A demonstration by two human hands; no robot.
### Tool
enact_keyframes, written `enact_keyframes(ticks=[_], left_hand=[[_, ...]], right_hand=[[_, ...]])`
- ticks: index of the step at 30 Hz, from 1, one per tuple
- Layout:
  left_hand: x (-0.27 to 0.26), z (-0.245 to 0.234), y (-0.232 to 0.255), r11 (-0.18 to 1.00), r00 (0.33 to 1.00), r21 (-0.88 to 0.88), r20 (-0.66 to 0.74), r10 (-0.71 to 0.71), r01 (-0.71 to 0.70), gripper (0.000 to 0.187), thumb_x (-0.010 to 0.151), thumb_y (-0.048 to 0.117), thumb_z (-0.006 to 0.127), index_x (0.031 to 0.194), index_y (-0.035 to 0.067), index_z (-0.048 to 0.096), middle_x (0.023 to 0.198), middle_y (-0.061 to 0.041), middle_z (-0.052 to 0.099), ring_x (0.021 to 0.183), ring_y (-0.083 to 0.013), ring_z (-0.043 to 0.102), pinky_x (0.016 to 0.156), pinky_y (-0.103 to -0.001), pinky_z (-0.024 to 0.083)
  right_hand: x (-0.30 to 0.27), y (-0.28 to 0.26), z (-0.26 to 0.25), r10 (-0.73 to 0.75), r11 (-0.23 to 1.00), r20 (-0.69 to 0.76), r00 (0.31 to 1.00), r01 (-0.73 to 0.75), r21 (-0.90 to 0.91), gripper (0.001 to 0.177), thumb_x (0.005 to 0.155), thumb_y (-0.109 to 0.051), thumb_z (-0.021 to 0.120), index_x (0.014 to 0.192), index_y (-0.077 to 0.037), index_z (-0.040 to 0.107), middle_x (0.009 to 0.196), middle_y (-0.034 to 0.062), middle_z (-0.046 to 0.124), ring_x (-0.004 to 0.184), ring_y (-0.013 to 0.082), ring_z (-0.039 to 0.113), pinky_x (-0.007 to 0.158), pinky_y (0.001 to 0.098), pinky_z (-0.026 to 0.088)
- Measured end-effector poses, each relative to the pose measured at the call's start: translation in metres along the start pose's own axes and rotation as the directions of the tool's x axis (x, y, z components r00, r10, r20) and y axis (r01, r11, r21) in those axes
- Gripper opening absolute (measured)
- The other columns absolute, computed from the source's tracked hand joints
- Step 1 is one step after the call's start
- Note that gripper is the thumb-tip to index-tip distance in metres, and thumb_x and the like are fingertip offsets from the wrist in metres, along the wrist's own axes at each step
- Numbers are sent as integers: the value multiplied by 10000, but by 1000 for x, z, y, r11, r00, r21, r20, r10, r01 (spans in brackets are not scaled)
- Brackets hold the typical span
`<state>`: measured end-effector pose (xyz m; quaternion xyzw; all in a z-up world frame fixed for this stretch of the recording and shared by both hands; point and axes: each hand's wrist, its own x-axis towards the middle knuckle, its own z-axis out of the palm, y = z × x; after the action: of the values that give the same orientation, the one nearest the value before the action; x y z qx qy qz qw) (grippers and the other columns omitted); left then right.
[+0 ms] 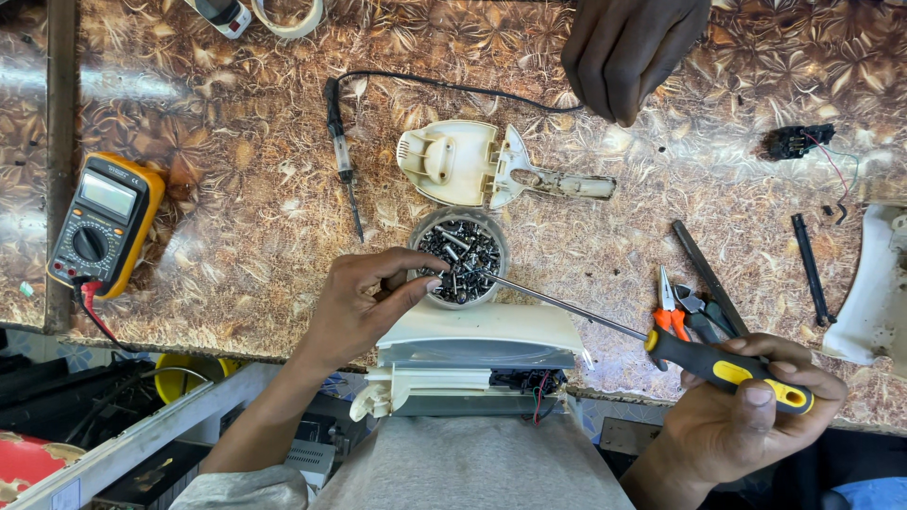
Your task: The person selects a screw from a container and uses a screwdriver to tighten it into a disassembled white plastic appliance housing. They continue to adjust internal components and wires within the housing while working at a cluttered workbench.
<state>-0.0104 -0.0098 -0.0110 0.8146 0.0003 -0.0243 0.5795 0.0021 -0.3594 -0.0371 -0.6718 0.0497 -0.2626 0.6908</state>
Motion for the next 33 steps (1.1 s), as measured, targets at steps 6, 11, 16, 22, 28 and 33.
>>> enact_keyframes(ticks=[6,11,16,22,28,33], left_hand=[[3,-4,-1,997,1000,76,-17,6,-5,257,997,237,650,1199,108,741,631,16,603,486,-74,375,500,-243,272],[4,-1,-15,989,999,142,9,48,-49,269,1001,264,639,1188,98,739,686,1,677,463,-65,412,456,-239,322],[6,0,-15,988,998,140,14,68,-69,283,1011,276,620,1193,86,724,838,-41,768,431,-44,415,386,-215,311],[16,6,-11,990,996,112,43,77,-81,262,1015,277,619,1178,102,726,680,0,660,460,-66,440,474,-243,379],[25,22,-19,929,969,277,57,240,-247,190,992,179,681,1169,112,704,955,-29,782,460,-78,490,429,-220,448],[29,24,-22,865,952,406,46,304,-296,130,1006,235,670,1120,196,623,734,50,677,443,-76,565,407,-241,436]], right_hand=[[0,1,2,1,1000,-10,1000,-1,-3,375,964,-362,707,1124,-171,427,1023,89,448,974,210,547,927,311,485],[2,1,6,-2,1000,11,1000,2,0,385,955,-373,715,1115,-165,433,988,107,464,919,216,544,900,303,476],[4,2,7,-10,1000,16,1000,10,-16,394,955,-385,718,1115,-167,431,1007,87,447,936,209,542,886,299,479],[3,1,9,-15,999,23,1000,16,-32,385,979,-386,710,1126,-171,426,995,92,457,940,223,556,952,322,466],[2,1,5,-23,999,19,1000,24,-28,366,975,-368,712,1112,-172,436,1013,77,453,938,209,545,940,314,477],[0,4,-1,2,1000,11,1000,-1,-15,367,974,-368,718,1116,-182,436,1009,121,487,940,227,562,872,318,477]])
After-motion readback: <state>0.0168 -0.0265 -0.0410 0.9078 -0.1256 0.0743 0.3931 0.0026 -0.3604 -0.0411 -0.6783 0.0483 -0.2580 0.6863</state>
